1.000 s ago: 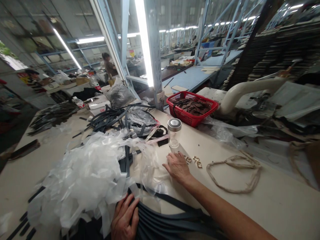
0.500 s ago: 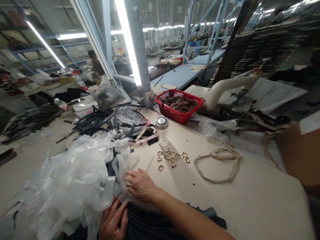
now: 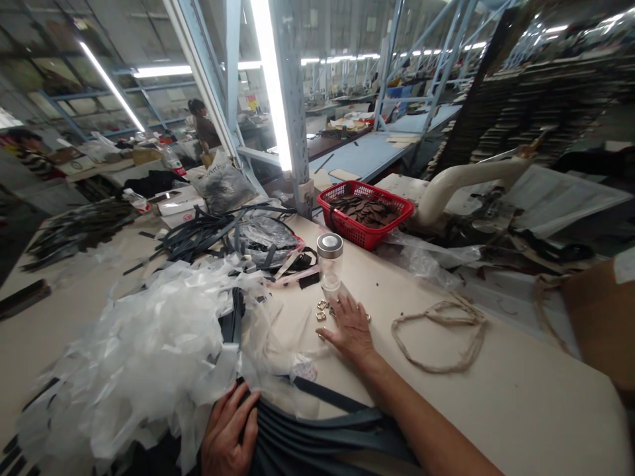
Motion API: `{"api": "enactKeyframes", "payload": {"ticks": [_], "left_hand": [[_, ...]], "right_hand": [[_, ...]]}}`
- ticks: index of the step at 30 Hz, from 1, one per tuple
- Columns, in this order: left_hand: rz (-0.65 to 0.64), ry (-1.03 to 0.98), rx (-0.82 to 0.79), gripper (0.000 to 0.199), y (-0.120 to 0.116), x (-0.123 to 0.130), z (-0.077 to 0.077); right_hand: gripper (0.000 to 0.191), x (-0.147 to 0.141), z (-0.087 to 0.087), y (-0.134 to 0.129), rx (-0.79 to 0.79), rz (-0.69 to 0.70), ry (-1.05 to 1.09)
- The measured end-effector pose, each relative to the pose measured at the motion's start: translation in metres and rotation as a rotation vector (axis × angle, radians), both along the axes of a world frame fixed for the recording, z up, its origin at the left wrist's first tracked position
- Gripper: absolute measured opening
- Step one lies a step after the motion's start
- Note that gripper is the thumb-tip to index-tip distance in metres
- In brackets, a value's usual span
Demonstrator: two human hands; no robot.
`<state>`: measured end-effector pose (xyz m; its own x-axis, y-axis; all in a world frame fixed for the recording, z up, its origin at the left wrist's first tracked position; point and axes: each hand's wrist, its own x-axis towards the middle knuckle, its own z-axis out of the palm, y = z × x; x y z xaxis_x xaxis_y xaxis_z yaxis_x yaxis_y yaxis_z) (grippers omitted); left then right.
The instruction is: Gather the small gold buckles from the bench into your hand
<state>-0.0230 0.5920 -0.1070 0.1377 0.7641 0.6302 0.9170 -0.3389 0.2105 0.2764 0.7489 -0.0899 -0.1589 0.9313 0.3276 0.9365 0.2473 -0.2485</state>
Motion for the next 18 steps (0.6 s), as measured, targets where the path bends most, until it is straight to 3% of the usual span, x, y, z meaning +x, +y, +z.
{"api": "enactKeyframes", "payload": {"ticks": [5,12,18], "left_hand": [[-0.004,-0.004,-0.003,0.026,0.001,0.000,-0.001],[-0.009,-0.023,-0.046,0.029,-0.001,-0.004,-0.008],[-0.029,-0.010,-0.031,0.029,0.000,-0.003,-0.005]], "right_hand": [[0.082,-0.022,0.008,0.013,-0.022,0.133,0.002],[0.032,-0.018,0.015,0.007,-0.015,0.196,0.066],[0.024,-0.018,0.020,0.002,-0.012,0.128,0.114]]}}
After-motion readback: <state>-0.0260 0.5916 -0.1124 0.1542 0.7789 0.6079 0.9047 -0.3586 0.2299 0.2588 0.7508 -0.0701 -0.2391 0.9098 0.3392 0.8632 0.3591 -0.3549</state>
